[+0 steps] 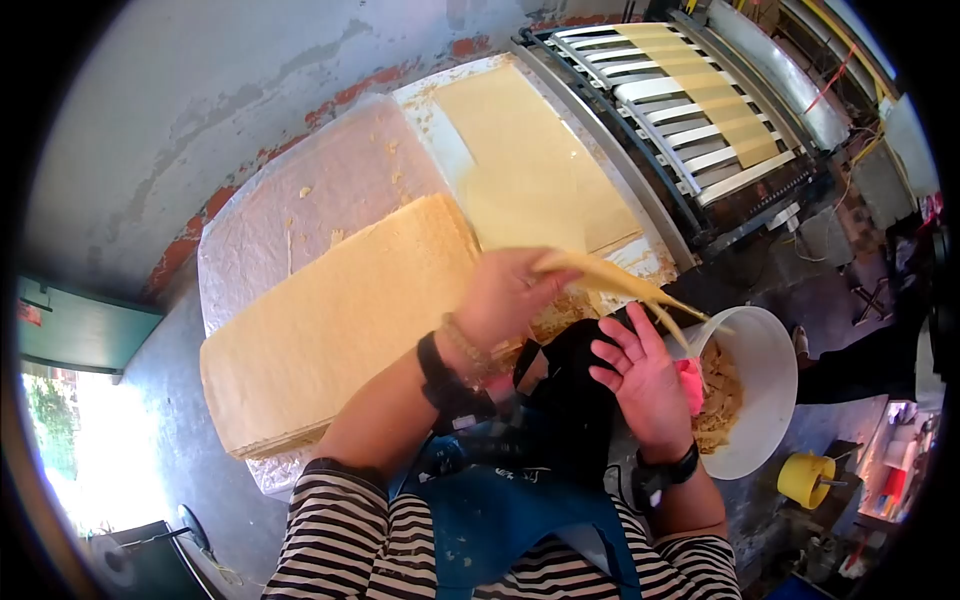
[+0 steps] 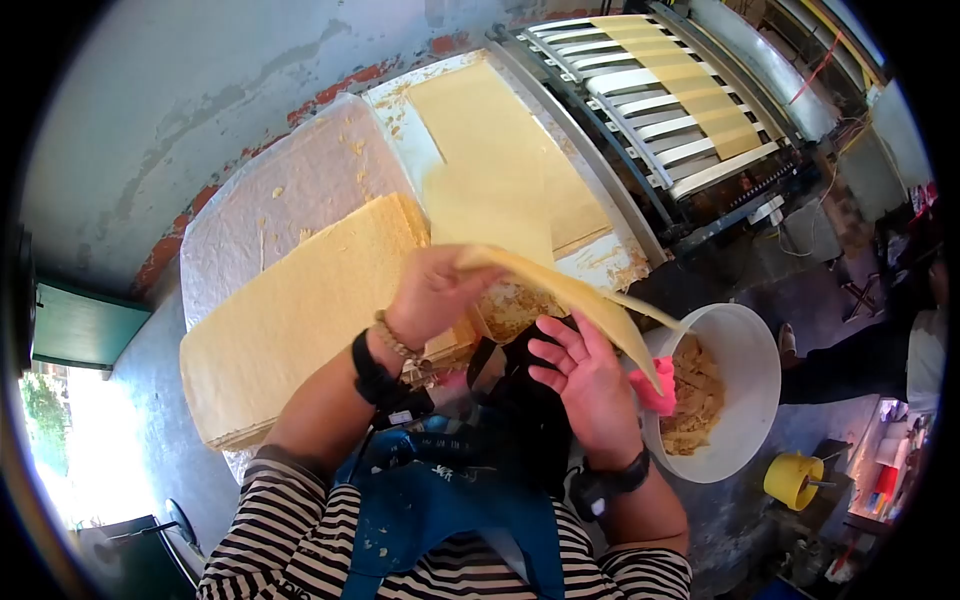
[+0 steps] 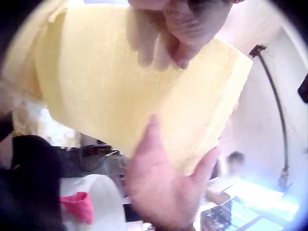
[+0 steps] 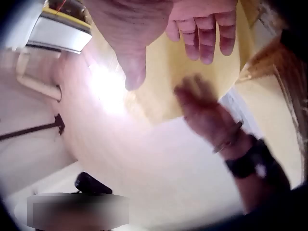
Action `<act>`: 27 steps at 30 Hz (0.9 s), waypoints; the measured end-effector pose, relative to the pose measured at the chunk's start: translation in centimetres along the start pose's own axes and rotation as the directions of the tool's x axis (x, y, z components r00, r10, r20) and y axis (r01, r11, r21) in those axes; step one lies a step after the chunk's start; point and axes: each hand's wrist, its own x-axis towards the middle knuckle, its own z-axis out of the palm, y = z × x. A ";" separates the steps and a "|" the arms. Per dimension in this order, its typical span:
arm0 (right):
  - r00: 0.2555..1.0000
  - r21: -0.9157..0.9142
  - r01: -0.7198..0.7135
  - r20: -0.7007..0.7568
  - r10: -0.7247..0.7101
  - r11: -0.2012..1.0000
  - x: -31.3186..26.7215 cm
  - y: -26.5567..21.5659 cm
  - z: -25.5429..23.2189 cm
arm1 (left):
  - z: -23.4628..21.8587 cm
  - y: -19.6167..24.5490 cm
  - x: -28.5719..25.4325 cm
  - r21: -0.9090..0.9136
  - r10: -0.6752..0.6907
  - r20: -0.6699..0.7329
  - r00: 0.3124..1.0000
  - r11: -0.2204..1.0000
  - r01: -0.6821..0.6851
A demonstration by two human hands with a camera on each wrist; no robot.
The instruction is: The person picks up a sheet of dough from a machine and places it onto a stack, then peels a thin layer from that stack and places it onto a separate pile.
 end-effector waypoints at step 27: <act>0.931 -0.908 0.327 0.262 -0.255 0.262 18.9 14.5 9.7 | -33.2 -8.8 -43.7 -0.666 -0.684 -0.729 -0.027 0.700 0.258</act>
